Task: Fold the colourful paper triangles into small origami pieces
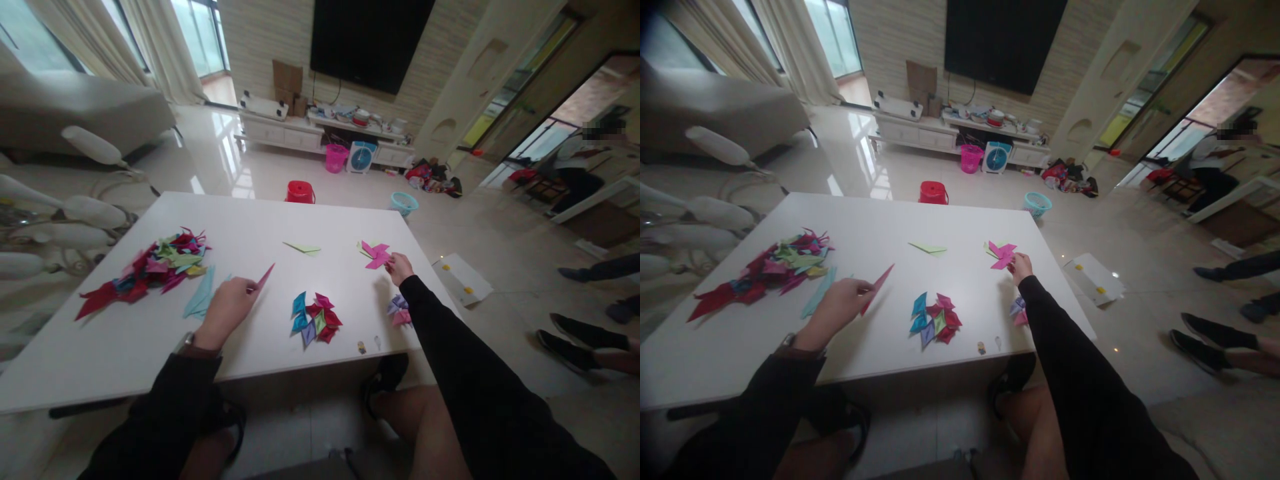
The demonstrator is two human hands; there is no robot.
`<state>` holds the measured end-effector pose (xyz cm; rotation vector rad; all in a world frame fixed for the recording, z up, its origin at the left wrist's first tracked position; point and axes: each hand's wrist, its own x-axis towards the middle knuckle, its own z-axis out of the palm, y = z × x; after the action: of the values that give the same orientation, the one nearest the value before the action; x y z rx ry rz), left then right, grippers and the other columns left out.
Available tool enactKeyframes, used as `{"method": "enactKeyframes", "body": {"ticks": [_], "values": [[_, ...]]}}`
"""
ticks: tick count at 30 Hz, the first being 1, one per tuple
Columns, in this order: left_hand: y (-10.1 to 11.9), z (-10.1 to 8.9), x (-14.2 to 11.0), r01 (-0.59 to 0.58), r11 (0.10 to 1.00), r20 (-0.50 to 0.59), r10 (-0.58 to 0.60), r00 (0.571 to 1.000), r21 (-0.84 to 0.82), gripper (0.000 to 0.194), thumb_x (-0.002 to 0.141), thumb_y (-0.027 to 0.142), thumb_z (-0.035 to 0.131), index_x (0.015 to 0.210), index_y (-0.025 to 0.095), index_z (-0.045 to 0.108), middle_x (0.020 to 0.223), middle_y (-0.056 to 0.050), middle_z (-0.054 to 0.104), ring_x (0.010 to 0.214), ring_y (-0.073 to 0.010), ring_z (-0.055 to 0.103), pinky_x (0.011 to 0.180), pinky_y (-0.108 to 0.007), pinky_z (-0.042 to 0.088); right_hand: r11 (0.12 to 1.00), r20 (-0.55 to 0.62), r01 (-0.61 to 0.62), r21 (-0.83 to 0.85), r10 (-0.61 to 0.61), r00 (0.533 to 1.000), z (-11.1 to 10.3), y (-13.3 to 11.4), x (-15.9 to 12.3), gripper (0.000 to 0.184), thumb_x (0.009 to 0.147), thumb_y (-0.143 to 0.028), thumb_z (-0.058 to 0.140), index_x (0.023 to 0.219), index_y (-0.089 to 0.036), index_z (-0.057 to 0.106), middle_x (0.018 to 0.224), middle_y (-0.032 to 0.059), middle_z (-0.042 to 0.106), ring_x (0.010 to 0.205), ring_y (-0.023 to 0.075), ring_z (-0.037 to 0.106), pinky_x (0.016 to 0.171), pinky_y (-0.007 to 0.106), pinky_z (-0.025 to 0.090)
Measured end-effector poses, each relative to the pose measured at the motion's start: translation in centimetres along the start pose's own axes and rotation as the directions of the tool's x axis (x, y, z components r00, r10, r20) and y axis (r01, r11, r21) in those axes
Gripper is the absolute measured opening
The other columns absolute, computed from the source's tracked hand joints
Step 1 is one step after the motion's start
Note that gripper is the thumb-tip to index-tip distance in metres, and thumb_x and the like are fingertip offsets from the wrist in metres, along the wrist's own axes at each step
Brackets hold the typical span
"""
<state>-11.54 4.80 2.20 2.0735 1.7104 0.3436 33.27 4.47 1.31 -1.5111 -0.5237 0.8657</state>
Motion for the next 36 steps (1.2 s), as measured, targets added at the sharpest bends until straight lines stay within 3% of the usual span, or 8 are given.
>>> {"method": "enactKeyframes", "body": {"ticks": [3, 7, 11, 14, 18, 26, 36], "values": [[3.0, 0.4, -0.9, 0.018, 0.957, 0.037, -0.007, 0.999, -0.291, 0.026, 0.078, 0.022, 0.062, 0.092, 0.015, 0.083, 0.088, -0.012, 0.08, 0.084, -0.0276, 0.074, 0.078, -0.033, 0.053, 0.999, 0.081, -0.021, 0.028, 0.019, 0.996, 0.4, -0.3, -5.3, 0.03, 0.066, -0.022, 0.07, 0.093, -0.024, 0.057, 0.076, -0.0033, 0.063, 0.061, 0.0113, 0.061, 0.053, 0.021, 0.044], [6.7, 1.5, -2.4, 0.088, 0.747, 0.154, 0.019, 0.988, -0.659, 0.021, 0.072, 0.025, 0.071, 0.087, 0.016, 0.083, 0.085, -0.009, 0.08, 0.078, -0.0246, 0.073, 0.074, -0.032, 0.054, 1.0, 0.328, 0.015, -0.028, -0.005, 0.945, 1.7, 1.9, -13.0, 0.033, 0.07, -0.029, 0.077, 0.099, -0.023, 0.063, 0.096, 0.0001, 0.066, 0.074, 0.0125, 0.067, 0.061, 0.024, 0.048], [9.0, 3.0, -3.5, 0.146, 0.57, 0.206, 0.043, 0.978, -0.808, 0.023, 0.066, 0.028, 0.079, 0.085, 0.015, 0.082, 0.087, -0.01, 0.08, 0.082, -0.0234, 0.073, 0.08, -0.033, 0.055, 0.997, 0.464, -0.058, -0.052, 0.076, 0.883, 4.3, 4.4, -16.8, 0.041, 0.075, -0.044, 0.08, 0.104, -0.023, 0.062, 0.102, 0.0048, 0.068, 0.082, 0.0181, 0.07, 0.07, 0.031, 0.053], [9.9, 3.8, -3.6, 0.187, 0.506, 0.237, 0.036, 0.971, -0.842, 0.023, 0.063, 0.027, 0.082, 0.082, 0.014, 0.082, 0.085, -0.01, 0.079, 0.08, -0.0218, 0.071, 0.079, -0.032, 0.054, 0.994, 0.536, -0.109, 0.022, 0.08, 0.84, 6.0, 5.1, -17.0, 0.044, 0.073, -0.048, 0.082, 0.104, -0.022, 0.063, 0.094, 0.0034, 0.07, 0.078, 0.0165, 0.069, 0.07, 0.031, 0.053], [10.1, 4.4, -3.3, 0.202, 0.432, 0.244, 0.043, 0.969, -0.879, 0.027, 0.06, 0.03, 0.086, 0.08, 0.013, 0.08, 0.082, -0.009, 0.078, 0.075, -0.0189, 0.069, 0.073, -0.029, 0.053, 0.993, 0.578, -0.089, 0.082, 0.025, 0.815, 7.0, 5.2, -16.5, 0.045, 0.069, -0.044, 0.086, 0.102, -0.022, 0.064, 0.08, -0.0008, 0.07, 0.072, 0.0149, 0.066, 0.071, 0.031, 0.053], [10.5, 4.6, -3.3, 0.273, 0.28, 0.313, 0.109, 0.943, -0.92, 0.032, 0.064, 0.031, 0.087, 0.086, 0.013, 0.073, 0.082, -0.008, 0.077, 0.074, -0.0167, 0.069, 0.071, -0.027, 0.052, 0.993, 0.519, 0.056, 0.106, -0.103, 0.849, 6.3, 4.7, -15.9, 0.037, 0.071, -0.04, 0.084, 0.098, -0.022, 0.066, 0.076, -0.0013, 0.069, 0.069, 0.015, 0.063, 0.069, 0.031, 0.053], [11.4, 5.0, -3.6, 0.317, 0.243, 0.36, 0.157, 0.92, -0.917, 0.043, 0.061, 0.026, 0.09, 0.098, 0.011, 0.073, 0.088, -0.011, 0.077, 0.082, -0.0202, 0.073, 0.075, -0.029, 0.056, 0.988, 0.473, 0.113, 0.107, -0.15, 0.868, 6.1, 3.5, -16.0, 0.037, 0.072, -0.036, 0.081, 0.102, -0.023, 0.064, 0.075, -0.0024, 0.066, 0.068, 0.0144, 0.062, 0.067, 0.029, 0.052]]}}
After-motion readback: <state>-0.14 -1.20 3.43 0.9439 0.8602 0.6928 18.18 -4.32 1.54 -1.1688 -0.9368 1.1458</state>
